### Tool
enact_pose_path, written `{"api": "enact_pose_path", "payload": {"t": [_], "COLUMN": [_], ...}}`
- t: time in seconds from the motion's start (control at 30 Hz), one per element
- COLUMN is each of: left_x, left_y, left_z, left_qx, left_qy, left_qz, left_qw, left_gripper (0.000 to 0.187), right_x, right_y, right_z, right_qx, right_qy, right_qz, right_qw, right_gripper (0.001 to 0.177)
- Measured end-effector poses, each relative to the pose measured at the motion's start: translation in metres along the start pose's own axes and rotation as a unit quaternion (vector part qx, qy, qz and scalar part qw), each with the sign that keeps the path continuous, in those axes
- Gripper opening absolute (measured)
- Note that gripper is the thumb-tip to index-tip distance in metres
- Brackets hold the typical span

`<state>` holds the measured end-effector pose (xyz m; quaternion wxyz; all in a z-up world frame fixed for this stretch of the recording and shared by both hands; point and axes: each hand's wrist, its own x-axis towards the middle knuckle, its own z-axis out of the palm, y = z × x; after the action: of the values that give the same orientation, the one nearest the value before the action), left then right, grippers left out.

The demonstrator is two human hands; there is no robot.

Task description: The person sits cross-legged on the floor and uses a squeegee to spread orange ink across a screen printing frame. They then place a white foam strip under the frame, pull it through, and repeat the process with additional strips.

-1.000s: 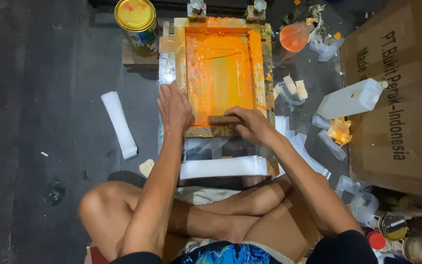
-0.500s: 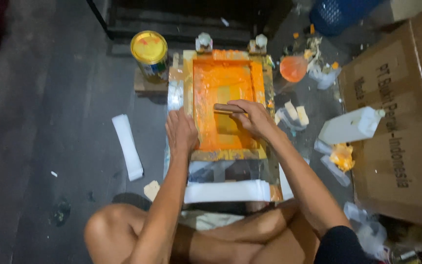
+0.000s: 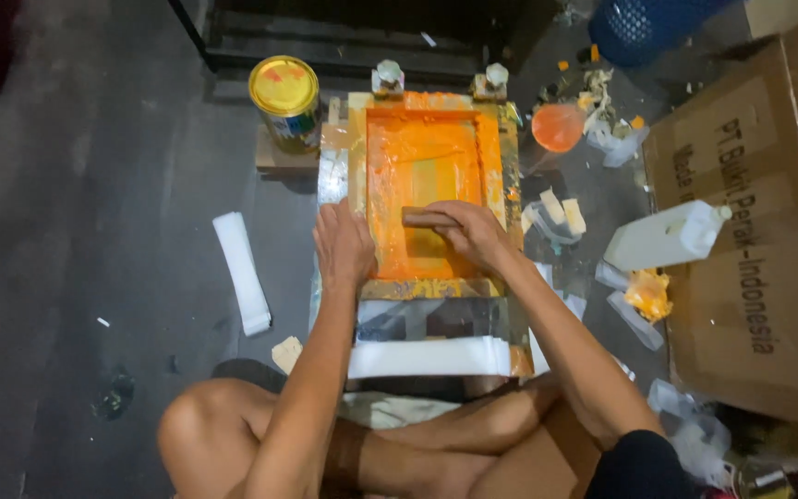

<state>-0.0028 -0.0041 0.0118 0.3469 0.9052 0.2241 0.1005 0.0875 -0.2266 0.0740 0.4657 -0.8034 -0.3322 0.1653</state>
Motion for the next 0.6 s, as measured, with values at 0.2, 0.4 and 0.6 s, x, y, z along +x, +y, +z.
{"api": "enact_pose_path", "payload": {"t": [0.2,0.4,0.6], "left_x": [0.005,0.004,0.004], "left_y": [-0.017,-0.014,-0.002], "left_z": [0.018,0.009,0.000], "left_qx": [0.010,0.005,0.003], "left_qy": [0.041,-0.004,-0.019], "left_qz": [0.045,0.021,-0.013], "left_qw": [0.998,1.000,1.000], "left_gripper": [0.043,0.046,0.049], "right_x": [-0.055,-0.072,-0.065], "right_y": [-0.044,-0.051,-0.056], "right_z": [0.016,0.016,0.009], "right_qx": [-0.087,-0.124,-0.124], "right_qy": [-0.015,-0.066,-0.091], "right_qz": [0.011,0.054,0.060], "right_qw": [0.996,0.989,0.986], "right_gripper": [0.047,0.048,0.049]}}
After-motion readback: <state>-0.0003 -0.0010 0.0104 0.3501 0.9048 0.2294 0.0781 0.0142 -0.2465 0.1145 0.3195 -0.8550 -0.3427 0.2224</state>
